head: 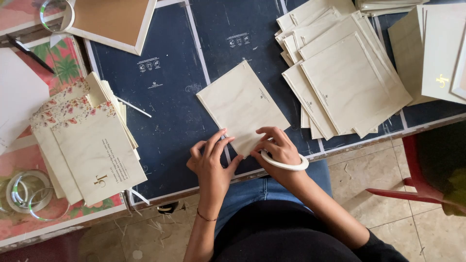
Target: Applying strips of double-sided tape to the back of individual paper cards from a large stack for assembly.
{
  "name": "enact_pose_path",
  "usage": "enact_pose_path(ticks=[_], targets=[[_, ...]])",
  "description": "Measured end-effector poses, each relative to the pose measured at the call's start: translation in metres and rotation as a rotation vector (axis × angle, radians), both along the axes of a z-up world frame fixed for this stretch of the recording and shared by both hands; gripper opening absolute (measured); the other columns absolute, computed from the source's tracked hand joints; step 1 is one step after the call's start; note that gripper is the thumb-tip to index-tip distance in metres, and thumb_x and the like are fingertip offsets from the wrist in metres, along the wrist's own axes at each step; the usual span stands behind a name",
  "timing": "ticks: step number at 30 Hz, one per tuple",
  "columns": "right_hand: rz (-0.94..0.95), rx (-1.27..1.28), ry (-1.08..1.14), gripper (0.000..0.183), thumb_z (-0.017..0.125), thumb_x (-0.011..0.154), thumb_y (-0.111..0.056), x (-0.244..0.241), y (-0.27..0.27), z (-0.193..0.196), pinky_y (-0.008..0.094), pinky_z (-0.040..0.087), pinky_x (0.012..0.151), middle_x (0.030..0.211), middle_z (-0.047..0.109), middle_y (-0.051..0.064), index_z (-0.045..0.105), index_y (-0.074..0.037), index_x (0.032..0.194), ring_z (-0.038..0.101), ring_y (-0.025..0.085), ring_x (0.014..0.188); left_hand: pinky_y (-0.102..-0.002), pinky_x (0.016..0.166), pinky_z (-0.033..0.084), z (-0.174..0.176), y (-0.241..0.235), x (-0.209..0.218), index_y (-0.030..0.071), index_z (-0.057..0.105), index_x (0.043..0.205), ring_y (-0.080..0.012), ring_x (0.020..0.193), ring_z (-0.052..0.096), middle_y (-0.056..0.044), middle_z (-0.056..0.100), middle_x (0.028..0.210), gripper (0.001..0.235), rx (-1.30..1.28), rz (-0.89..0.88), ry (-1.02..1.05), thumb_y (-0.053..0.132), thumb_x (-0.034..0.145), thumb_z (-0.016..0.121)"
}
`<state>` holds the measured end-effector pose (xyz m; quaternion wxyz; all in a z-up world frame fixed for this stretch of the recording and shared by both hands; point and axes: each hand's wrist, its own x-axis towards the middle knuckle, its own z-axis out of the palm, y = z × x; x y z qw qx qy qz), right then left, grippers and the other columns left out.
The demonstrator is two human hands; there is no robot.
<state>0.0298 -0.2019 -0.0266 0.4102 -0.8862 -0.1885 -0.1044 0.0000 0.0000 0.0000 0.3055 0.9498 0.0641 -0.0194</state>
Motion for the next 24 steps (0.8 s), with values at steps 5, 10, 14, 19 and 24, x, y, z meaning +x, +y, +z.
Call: enact_pose_path(ticks=[5, 10, 14, 19, 24], targets=[[0.006, -0.106, 0.046, 0.018, 0.089, 0.081, -0.020, 0.010, 0.004, 0.004, 0.045, 0.061, 0.077, 0.120, 0.071, 0.009, 0.074, -0.009, 0.082, 0.071, 0.033, 0.086, -0.057, 0.098, 0.030, -0.001, -0.003, -0.002, 0.033, 0.069, 0.132, -0.0277, 0.132, 0.041, 0.021, 0.054, 0.155, 0.055, -0.022, 0.009, 0.010, 0.043, 0.082, 0.093], [0.014, -0.140, 0.053, 0.021, 0.088, 0.083, -0.021, 0.011, 0.004, 0.002, 0.046, 0.061, 0.077, 0.119, 0.069, 0.010, 0.073, -0.007, 0.080, 0.070, 0.034, 0.088, -0.055, 0.098, 0.028, 0.000, -0.006, -0.001, 0.032, 0.069, 0.130, -0.0266, 0.130, 0.040, 0.021, 0.053, 0.153, 0.056, -0.033, 0.026, 0.007, 0.045, 0.081, 0.094], [-0.011, -0.121, 0.154, 0.013, 0.089, 0.083, -0.022, 0.009, -0.006, 0.003, 0.042, 0.063, 0.081, 0.122, 0.070, 0.006, 0.081, -0.013, 0.085, 0.074, 0.032, 0.090, -0.057, 0.098, 0.028, 0.000, -0.007, -0.001, 0.031, 0.069, 0.130, -0.0275, 0.131, 0.040, 0.020, 0.054, 0.153, 0.054, -0.024, 0.030, 0.009, 0.039, 0.082, 0.094], [-0.063, -0.059, 0.167, 0.010, 0.090, 0.085, -0.019, 0.025, -0.041, 0.026, 0.046, 0.064, 0.085, 0.125, 0.070, 0.011, 0.086, -0.013, 0.092, 0.076, 0.036, 0.092, -0.057, 0.098, 0.029, -0.001, -0.005, -0.001, 0.031, 0.069, 0.131, -0.0278, 0.131, 0.039, 0.019, 0.053, 0.152, 0.055, -0.007, 0.024, 0.012, 0.039, 0.082, 0.094], [-0.210, -0.166, 0.127, 0.008, 0.091, 0.088, -0.013, 0.039, -0.076, 0.028, 0.046, 0.062, 0.092, 0.127, 0.067, 0.013, 0.084, -0.010, 0.087, 0.076, 0.035, 0.098, -0.058, 0.097, 0.032, -0.002, -0.004, -0.001, 0.031, 0.069, 0.130, -0.0283, 0.131, 0.040, 0.019, 0.053, 0.153, 0.052, 0.009, 0.014, 0.010, 0.039, 0.084, 0.093]])
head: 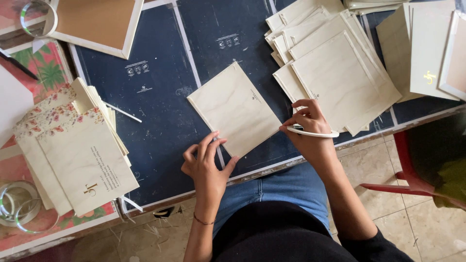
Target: Applying strips of double-sided tape to the back of individual paper cards from a large stack for assembly.
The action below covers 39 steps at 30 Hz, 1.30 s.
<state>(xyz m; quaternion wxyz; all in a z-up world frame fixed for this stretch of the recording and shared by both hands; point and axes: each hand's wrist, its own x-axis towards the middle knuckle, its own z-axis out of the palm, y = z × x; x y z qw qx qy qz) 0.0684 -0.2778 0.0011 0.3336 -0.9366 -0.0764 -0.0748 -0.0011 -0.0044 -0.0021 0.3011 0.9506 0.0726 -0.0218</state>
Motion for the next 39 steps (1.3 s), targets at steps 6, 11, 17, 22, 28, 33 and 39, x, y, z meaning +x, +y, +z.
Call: enact_pose_path(ticks=[6, 11, 17, 22, 28, 33, 39], targets=[[-0.011, -0.017, 0.006, 0.012, 0.092, 0.084, -0.013, 0.006, 0.001, -0.016, 0.048, 0.062, 0.093, 0.126, 0.065, 0.015, 0.082, -0.006, 0.084, 0.075, 0.038, 0.099, -0.058, 0.098, 0.032, -0.001, -0.002, -0.001, 0.032, 0.069, 0.131, -0.0297, 0.133, 0.040, 0.018, 0.053, 0.155, 0.053, 0.017, 0.008, -0.007, 0.038, 0.083, 0.091], [0.020, -0.152, -0.064, 0.014, 0.089, 0.078, -0.012, 0.003, 0.006, -0.033, 0.045, 0.061, 0.092, 0.123, 0.062, 0.013, 0.077, -0.005, 0.083, 0.071, 0.036, 0.102, -0.060, 0.097, 0.033, -0.003, 0.000, -0.007, 0.030, 0.065, 0.137, -0.0327, 0.131, 0.040, 0.012, 0.049, 0.160, 0.057, 0.041, -0.013, -0.036, 0.038, 0.085, 0.088], [0.269, -0.339, -0.030, 0.007, 0.076, 0.078, -0.009, -0.036, 0.043, -0.013, 0.038, 0.057, 0.083, 0.109, 0.061, 0.009, 0.071, -0.007, 0.082, 0.061, 0.029, 0.097, -0.056, 0.090, 0.043, -0.005, 0.029, 0.003, 0.025, 0.065, 0.141, -0.0346, 0.124, 0.048, -0.004, 0.049, 0.157, 0.060, 0.128, 0.065, -0.213, 0.044, 0.089, 0.087], [0.454, -0.237, -0.056, 0.006, 0.068, 0.086, -0.009, -0.059, 0.094, -0.008, 0.041, 0.051, 0.078, 0.108, 0.059, 0.014, 0.067, -0.011, 0.091, 0.057, 0.031, 0.092, -0.050, 0.087, 0.042, -0.004, 0.009, -0.003, 0.023, 0.071, 0.133, -0.0329, 0.119, 0.050, -0.007, 0.052, 0.155, 0.049, 0.116, 0.087, -0.283, 0.058, 0.098, 0.072], [0.378, -0.080, -0.306, 0.010, 0.077, 0.099, -0.014, -0.058, 0.105, -0.022, 0.035, 0.062, 0.082, 0.109, 0.067, 0.013, 0.073, -0.006, 0.096, 0.068, 0.029, 0.089, -0.049, 0.091, 0.033, -0.015, 0.008, -0.005, 0.033, 0.072, 0.117, -0.0240, 0.120, 0.045, 0.012, 0.056, 0.137, 0.024, 0.101, 0.009, -0.185, 0.045, 0.098, 0.080], [0.302, 0.120, -0.163, 0.030, 0.084, 0.093, -0.026, -0.062, 0.084, 0.001, 0.037, 0.065, 0.091, 0.138, 0.067, 0.014, 0.083, -0.014, 0.120, 0.080, 0.026, 0.101, -0.054, 0.094, 0.032, -0.008, 0.012, -0.007, 0.036, 0.074, 0.118, -0.0260, 0.126, 0.044, 0.015, 0.057, 0.142, 0.035, 0.030, 0.002, -0.120, 0.049, 0.089, 0.087], [0.240, 0.219, -0.132, 0.009, 0.084, 0.094, -0.016, -0.058, 0.078, -0.002, 0.040, 0.065, 0.089, 0.124, 0.071, 0.013, 0.085, -0.011, 0.101, 0.079, 0.031, 0.095, -0.060, 0.096, 0.033, 0.004, 0.011, -0.009, 0.031, 0.073, 0.126, -0.0315, 0.129, 0.043, 0.009, 0.056, 0.149, 0.046, -0.015, 0.003, -0.056, 0.040, 0.085, 0.093]])
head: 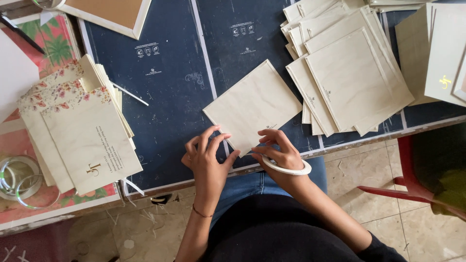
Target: Applying strips of double-sided tape to the back of individual paper cards from a large stack for assembly.
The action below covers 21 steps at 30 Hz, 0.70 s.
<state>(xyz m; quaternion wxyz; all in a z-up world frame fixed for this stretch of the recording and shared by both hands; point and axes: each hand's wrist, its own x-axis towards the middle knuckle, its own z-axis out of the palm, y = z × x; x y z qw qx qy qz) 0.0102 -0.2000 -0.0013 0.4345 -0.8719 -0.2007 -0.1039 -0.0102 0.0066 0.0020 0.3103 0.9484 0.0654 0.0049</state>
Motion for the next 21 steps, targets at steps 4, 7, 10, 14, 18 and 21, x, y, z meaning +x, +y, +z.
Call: enact_pose_path(ticks=[4, 7, 10, 14, 18, 21], targets=[[0.001, -0.042, 0.001, 0.008, 0.085, 0.093, -0.017, 0.011, 0.004, -0.009, 0.040, 0.064, 0.084, 0.122, 0.073, 0.011, 0.083, -0.009, 0.092, 0.077, 0.029, 0.091, -0.061, 0.097, 0.034, -0.004, -0.003, -0.002, 0.033, 0.072, 0.128, -0.0306, 0.130, 0.041, 0.012, 0.053, 0.152, 0.056, 0.031, -0.003, 0.031, 0.041, 0.078, 0.096], [0.033, -0.066, 0.011, 0.015, 0.085, 0.091, -0.016, 0.019, 0.003, -0.020, 0.041, 0.063, 0.083, 0.123, 0.071, 0.013, 0.077, -0.005, 0.086, 0.076, 0.031, 0.093, -0.058, 0.097, 0.032, -0.004, -0.005, -0.003, 0.033, 0.071, 0.129, -0.0291, 0.131, 0.040, 0.013, 0.052, 0.153, 0.058, 0.029, 0.002, 0.033, 0.043, 0.078, 0.097], [0.044, -0.125, 0.089, 0.016, 0.089, 0.081, -0.016, 0.024, 0.004, -0.018, 0.049, 0.063, 0.080, 0.126, 0.069, 0.014, 0.077, -0.006, 0.083, 0.074, 0.038, 0.092, -0.060, 0.100, 0.027, -0.001, -0.008, -0.004, 0.030, 0.069, 0.131, -0.0312, 0.132, 0.037, 0.012, 0.050, 0.156, 0.057, -0.014, 0.020, 0.070, 0.040, 0.081, 0.095], [0.048, -0.160, 0.121, 0.016, 0.089, 0.082, -0.018, 0.026, 0.005, -0.019, 0.049, 0.063, 0.080, 0.128, 0.067, 0.012, 0.077, -0.007, 0.084, 0.073, 0.037, 0.092, -0.059, 0.101, 0.025, 0.002, -0.012, -0.004, 0.027, 0.067, 0.130, -0.0316, 0.132, 0.037, 0.012, 0.049, 0.157, 0.058, -0.032, 0.027, 0.043, 0.045, 0.082, 0.094], [-0.023, -0.180, 0.175, 0.021, 0.090, 0.085, -0.024, 0.029, 0.000, -0.005, 0.051, 0.065, 0.081, 0.134, 0.068, 0.012, 0.083, -0.009, 0.098, 0.076, 0.038, 0.092, -0.059, 0.100, 0.024, -0.008, -0.013, -0.006, 0.029, 0.066, 0.131, -0.0313, 0.132, 0.035, 0.012, 0.047, 0.158, 0.056, 0.007, 0.029, 0.029, 0.042, 0.084, 0.093], [-0.039, -0.079, 0.205, 0.012, 0.091, 0.082, -0.016, 0.047, -0.037, -0.006, 0.046, 0.064, 0.089, 0.139, 0.065, 0.009, 0.085, -0.014, 0.092, 0.076, 0.034, 0.098, -0.059, 0.099, 0.026, -0.014, -0.011, -0.006, 0.031, 0.068, 0.129, -0.0305, 0.131, 0.036, 0.015, 0.048, 0.157, 0.056, 0.006, 0.039, 0.040, 0.044, 0.081, 0.094]])
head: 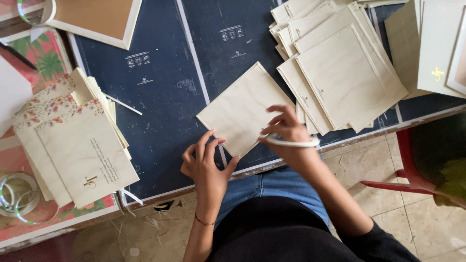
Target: Applying strips of double-sided tape to the back of individual paper cards from a large stack for assembly.
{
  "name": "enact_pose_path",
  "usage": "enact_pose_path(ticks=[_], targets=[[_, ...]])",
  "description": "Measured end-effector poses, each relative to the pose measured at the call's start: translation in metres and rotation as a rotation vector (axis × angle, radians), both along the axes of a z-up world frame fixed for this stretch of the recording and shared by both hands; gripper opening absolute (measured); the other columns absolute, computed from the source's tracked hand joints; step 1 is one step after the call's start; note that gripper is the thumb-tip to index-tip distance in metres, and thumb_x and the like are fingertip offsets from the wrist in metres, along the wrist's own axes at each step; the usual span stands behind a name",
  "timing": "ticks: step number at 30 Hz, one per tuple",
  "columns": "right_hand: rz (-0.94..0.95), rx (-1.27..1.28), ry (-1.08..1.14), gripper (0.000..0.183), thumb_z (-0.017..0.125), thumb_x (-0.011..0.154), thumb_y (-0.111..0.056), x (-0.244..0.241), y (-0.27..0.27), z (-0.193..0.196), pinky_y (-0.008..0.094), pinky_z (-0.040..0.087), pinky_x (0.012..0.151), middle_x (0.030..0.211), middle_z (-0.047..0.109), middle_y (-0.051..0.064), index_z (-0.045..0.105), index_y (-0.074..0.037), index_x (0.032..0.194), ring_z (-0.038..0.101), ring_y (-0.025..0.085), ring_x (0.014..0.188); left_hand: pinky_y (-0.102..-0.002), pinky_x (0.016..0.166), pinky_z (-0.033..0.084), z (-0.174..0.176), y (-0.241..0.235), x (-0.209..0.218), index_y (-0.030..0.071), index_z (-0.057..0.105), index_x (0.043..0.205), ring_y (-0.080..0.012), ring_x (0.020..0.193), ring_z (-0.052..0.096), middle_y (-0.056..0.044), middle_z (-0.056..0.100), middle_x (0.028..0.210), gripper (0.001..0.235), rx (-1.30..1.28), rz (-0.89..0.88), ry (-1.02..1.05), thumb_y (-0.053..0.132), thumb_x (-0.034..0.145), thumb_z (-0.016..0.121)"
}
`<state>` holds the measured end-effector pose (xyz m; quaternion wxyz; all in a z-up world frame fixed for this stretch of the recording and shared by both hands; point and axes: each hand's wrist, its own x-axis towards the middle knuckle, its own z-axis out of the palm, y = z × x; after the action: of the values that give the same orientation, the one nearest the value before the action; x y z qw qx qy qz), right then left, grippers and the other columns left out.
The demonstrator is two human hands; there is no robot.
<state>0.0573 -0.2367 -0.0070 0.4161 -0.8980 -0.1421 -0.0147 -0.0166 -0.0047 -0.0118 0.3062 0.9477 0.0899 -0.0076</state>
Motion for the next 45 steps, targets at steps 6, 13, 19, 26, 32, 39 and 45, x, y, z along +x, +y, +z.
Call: enact_pose_path(ticks=[6, 13, 19, 26, 32, 39, 45], targets=[[-0.159, -0.163, -0.147, 0.011, 0.093, 0.086, -0.008, 0.033, -0.055, 0.027, 0.044, 0.060, 0.097, 0.140, 0.063, 0.016, 0.084, -0.006, 0.091, 0.074, 0.036, 0.103, -0.057, 0.096, 0.029, 0.001, 0.002, 0.000, 0.031, 0.068, 0.129, -0.0308, 0.130, 0.038, 0.014, 0.049, 0.157, 0.057, 0.032, -0.009, -0.016, 0.044, 0.079, 0.094], [-0.193, -0.203, -0.137, 0.011, 0.091, 0.087, -0.008, 0.040, -0.063, -0.001, 0.045, 0.058, 0.097, 0.136, 0.061, 0.018, 0.082, -0.003, 0.088, 0.071, 0.036, 0.102, -0.058, 0.095, 0.033, 0.001, 0.003, 0.001, 0.032, 0.067, 0.129, -0.0326, 0.130, 0.039, 0.012, 0.049, 0.157, 0.058, 0.068, -0.014, -0.017, 0.044, 0.078, 0.094], [-0.154, -0.371, -0.262, 0.015, 0.093, 0.079, -0.014, 0.039, -0.063, -0.030, 0.042, 0.057, 0.095, 0.126, 0.059, 0.013, 0.081, -0.009, 0.086, 0.064, 0.031, 0.103, -0.059, 0.094, 0.036, 0.001, 0.012, 0.003, 0.032, 0.067, 0.128, -0.0333, 0.129, 0.040, 0.012, 0.050, 0.157, 0.058, 0.092, -0.031, -0.043, 0.045, 0.079, 0.094], [0.016, -0.230, -0.255, 0.013, 0.082, 0.085, -0.016, -0.001, -0.008, -0.045, 0.041, 0.059, 0.087, 0.110, 0.065, 0.005, 0.069, -0.015, 0.089, 0.071, 0.030, 0.095, -0.055, 0.091, 0.045, 0.000, 0.054, 0.011, 0.024, 0.068, 0.132, -0.0332, 0.118, 0.046, -0.001, 0.046, 0.153, 0.061, 0.145, 0.050, -0.135, 0.033, 0.079, 0.096], [0.020, -0.154, -0.175, 0.013, 0.082, 0.088, -0.019, -0.015, 0.024, -0.020, 0.038, 0.062, 0.083, 0.113, 0.067, 0.001, 0.071, -0.018, 0.094, 0.074, 0.026, 0.093, -0.057, 0.093, 0.048, 0.005, -0.010, 0.051, 0.021, 0.069, 0.132, -0.0368, 0.118, 0.052, -0.010, 0.047, 0.147, 0.063, -0.039, -0.120, -0.157, 0.021, 0.076, 0.098], [-0.069, -0.168, -0.143, 0.014, 0.085, 0.090, -0.020, -0.010, 0.000, -0.013, 0.042, 0.065, 0.090, 0.119, 0.072, 0.008, 0.081, -0.012, 0.102, 0.079, 0.031, 0.102, -0.058, 0.105, 0.042, -0.004, -0.034, 0.059, 0.025, 0.065, 0.132, -0.0327, 0.133, 0.045, -0.005, 0.041, 0.151, 0.065, -0.138, -0.132, -0.052, 0.022, 0.077, 0.099], [-0.075, -0.131, -0.183, 0.003, 0.082, 0.092, -0.011, -0.019, -0.002, -0.014, 0.039, 0.065, 0.093, 0.120, 0.070, 0.007, 0.080, -0.011, 0.093, 0.079, 0.030, 0.102, -0.059, 0.105, 0.040, 0.000, -0.042, 0.065, 0.025, 0.064, 0.130, -0.0330, 0.132, 0.042, -0.004, 0.040, 0.150, 0.071, -0.097, -0.111, -0.038, 0.032, 0.071, 0.103]])
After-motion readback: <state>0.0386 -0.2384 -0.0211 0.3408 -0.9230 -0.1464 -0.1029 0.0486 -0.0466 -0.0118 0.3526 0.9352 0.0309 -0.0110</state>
